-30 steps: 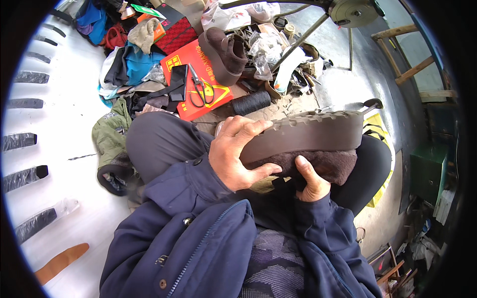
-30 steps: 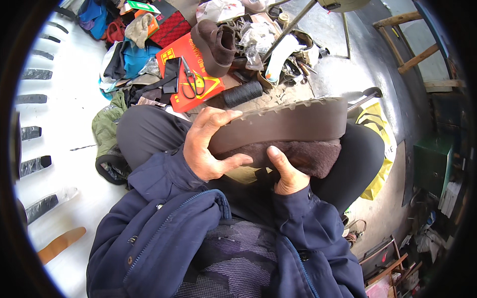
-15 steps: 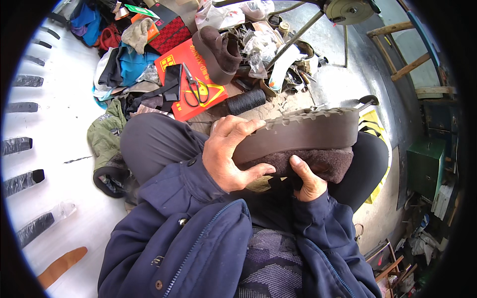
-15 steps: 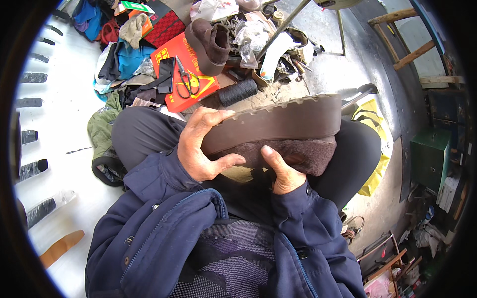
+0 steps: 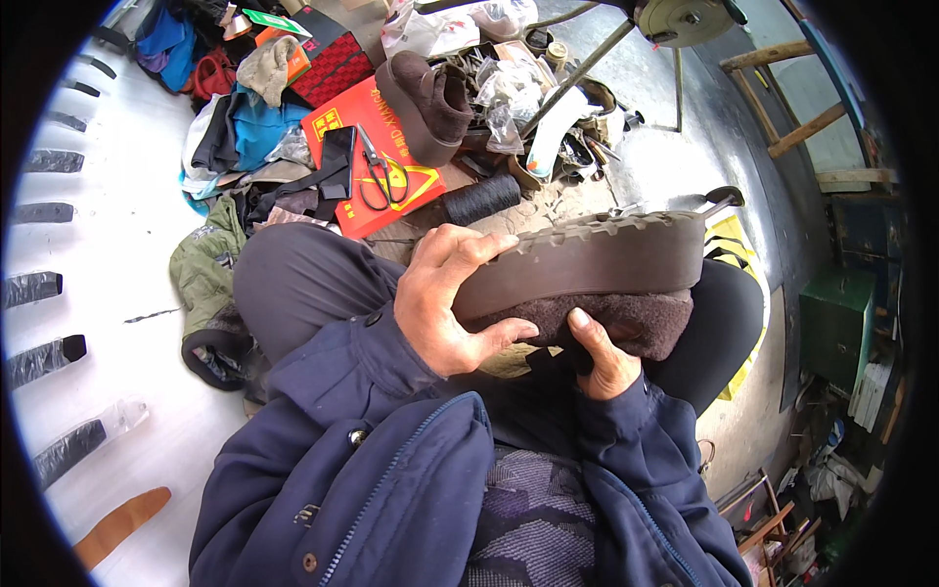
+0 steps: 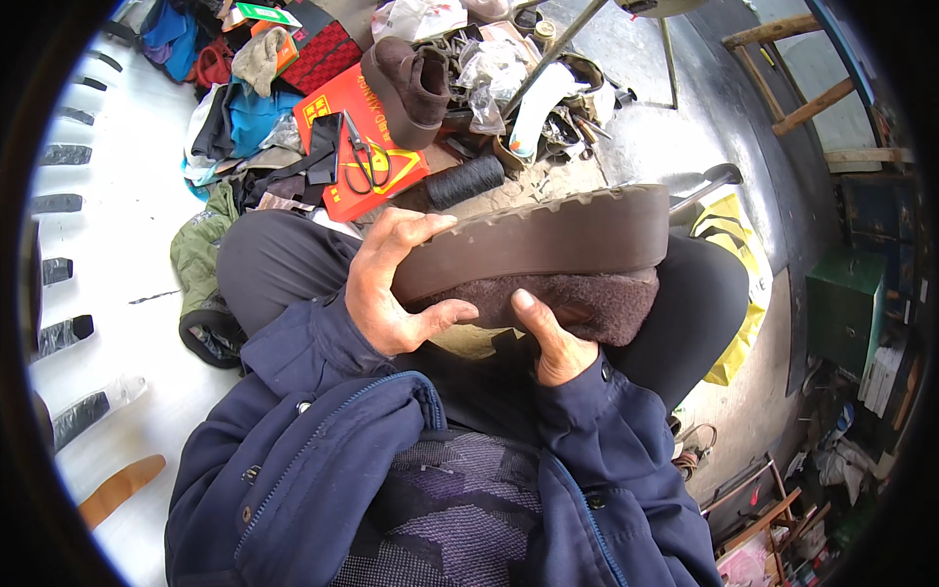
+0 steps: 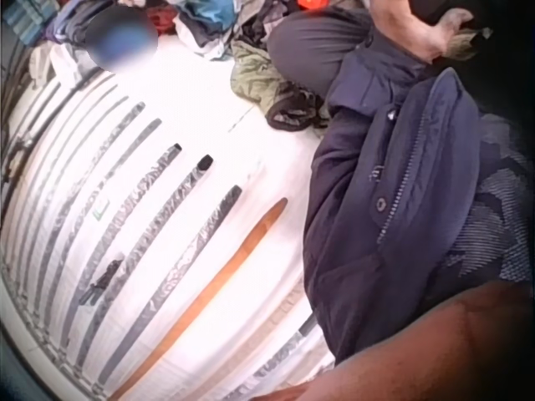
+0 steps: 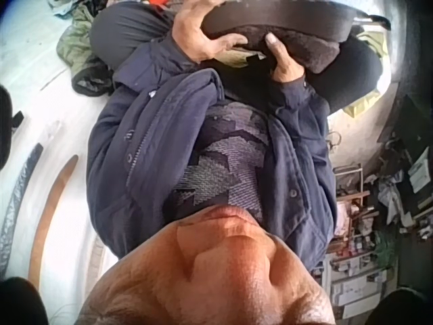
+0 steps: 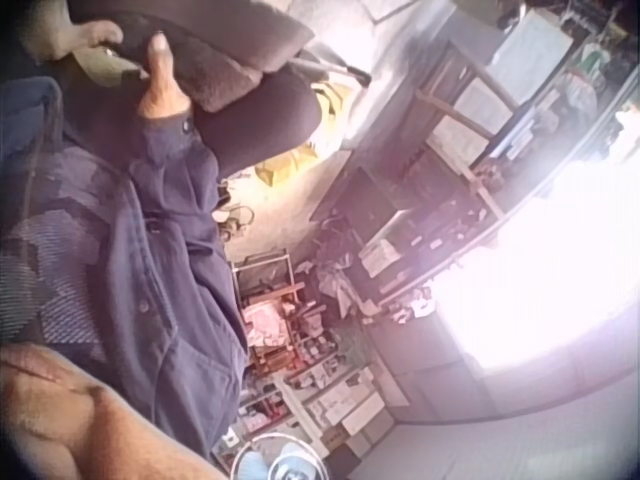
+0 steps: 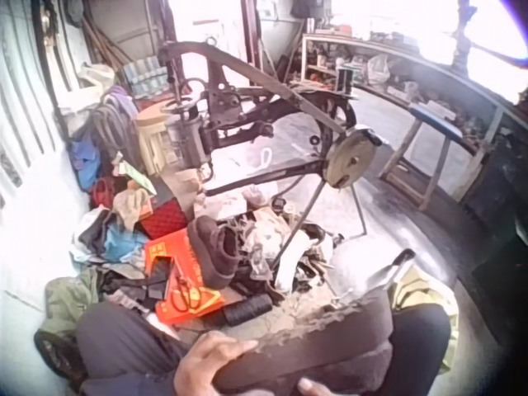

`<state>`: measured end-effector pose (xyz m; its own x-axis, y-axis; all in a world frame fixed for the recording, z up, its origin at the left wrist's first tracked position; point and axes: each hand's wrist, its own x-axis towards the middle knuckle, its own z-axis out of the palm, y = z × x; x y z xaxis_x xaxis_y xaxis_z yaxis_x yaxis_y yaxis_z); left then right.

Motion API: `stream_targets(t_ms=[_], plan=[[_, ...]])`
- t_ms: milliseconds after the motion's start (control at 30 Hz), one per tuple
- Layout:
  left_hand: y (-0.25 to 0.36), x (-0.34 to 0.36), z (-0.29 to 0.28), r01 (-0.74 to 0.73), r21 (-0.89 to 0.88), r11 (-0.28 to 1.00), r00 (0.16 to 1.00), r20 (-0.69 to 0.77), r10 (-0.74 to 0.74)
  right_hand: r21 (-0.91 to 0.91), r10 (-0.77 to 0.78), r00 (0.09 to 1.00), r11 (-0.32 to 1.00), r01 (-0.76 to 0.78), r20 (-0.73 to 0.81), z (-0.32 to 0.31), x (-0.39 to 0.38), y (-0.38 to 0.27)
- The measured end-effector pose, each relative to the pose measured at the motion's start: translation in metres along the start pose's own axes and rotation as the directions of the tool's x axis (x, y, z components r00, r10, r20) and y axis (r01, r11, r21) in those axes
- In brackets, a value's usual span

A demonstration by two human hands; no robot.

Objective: The person sews a brown slipper using a sewing machine, then trims the thread with scissors. They inspect the finished slipper and handle a green jacket and a grey cloth.

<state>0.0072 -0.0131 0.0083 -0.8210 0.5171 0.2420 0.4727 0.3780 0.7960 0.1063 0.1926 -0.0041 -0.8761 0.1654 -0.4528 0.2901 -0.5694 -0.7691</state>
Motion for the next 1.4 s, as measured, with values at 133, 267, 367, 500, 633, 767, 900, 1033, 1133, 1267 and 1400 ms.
stream_targets(t_ms=[133, 267, 367, 500, 633, 767, 900, 1033, 1133, 1267, 1400], plan=[[0.001, -0.001, 0.001, 0.013, -0.002, 1.000, 1.000, -0.009, -0.014, 0.133, 0.032, 0.995, 0.990, -0.044, 0.092, 0.000, -0.002, -0.004], [0.002, -0.001, 0.000, 0.038, 0.000, 0.999, 0.999, 0.004, -0.038, 0.118, 0.038, 0.983, 0.991, -0.060, 0.181, -0.003, -0.001, -0.010], [0.002, -0.001, 0.001, 0.035, -0.004, 0.999, 0.999, -0.003, -0.035, 0.097, 0.085, 0.988, 0.990, -0.099, 0.131, -0.001, 0.002, -0.009], [0.002, -0.001, 0.002, 0.025, 0.003, 1.000, 1.000, -0.016, -0.025, 0.068, 0.095, 0.990, 0.992, -0.103, 0.101, 0.002, 0.002, -0.010], [0.000, -0.002, 0.000, 0.023, 0.012, 1.000, 0.999, -0.023, -0.022, 0.075, 0.087, 0.985, 0.992, -0.099, 0.149, 0.003, -0.002, -0.013], [-0.002, 0.000, -0.003, 0.008, -0.011, 1.000, 1.000, -0.012, -0.009, 0.056, 0.090, 0.977, 0.993, -0.102, 0.191, 0.004, -0.004, -0.016], [-0.001, 0.001, -0.006, 0.009, -0.032, 0.999, 1.000, -0.006, -0.009, 0.065, 0.086, 0.969, 0.992, -0.103, 0.231, 0.006, -0.006, -0.020], [-0.002, 0.001, -0.007, -0.002, -0.043, 0.999, 1.000, -0.011, 0.001, 0.082, 0.080, 0.964, 0.991, -0.103, 0.252, 0.006, -0.007, -0.019], [-0.002, 0.001, -0.006, 0.007, -0.026, 1.000, 1.000, -0.012, -0.007, 0.098, 0.094, 0.965, 0.988, -0.122, 0.245, 0.002, -0.005, -0.015], [-0.001, 0.003, -0.001, 0.003, -0.012, 1.000, 1.000, -0.023, -0.003, 0.089, 0.197, 0.972, 0.974, -0.209, 0.130, -0.005, 0.000, -0.006], [0.000, 0.002, 0.003, 0.014, -0.019, 1.000, 1.000, -0.016, -0.014, 0.212, 0.145, 0.984, 0.963, -0.163, 0.101, -0.004, 0.000, 0.001]])
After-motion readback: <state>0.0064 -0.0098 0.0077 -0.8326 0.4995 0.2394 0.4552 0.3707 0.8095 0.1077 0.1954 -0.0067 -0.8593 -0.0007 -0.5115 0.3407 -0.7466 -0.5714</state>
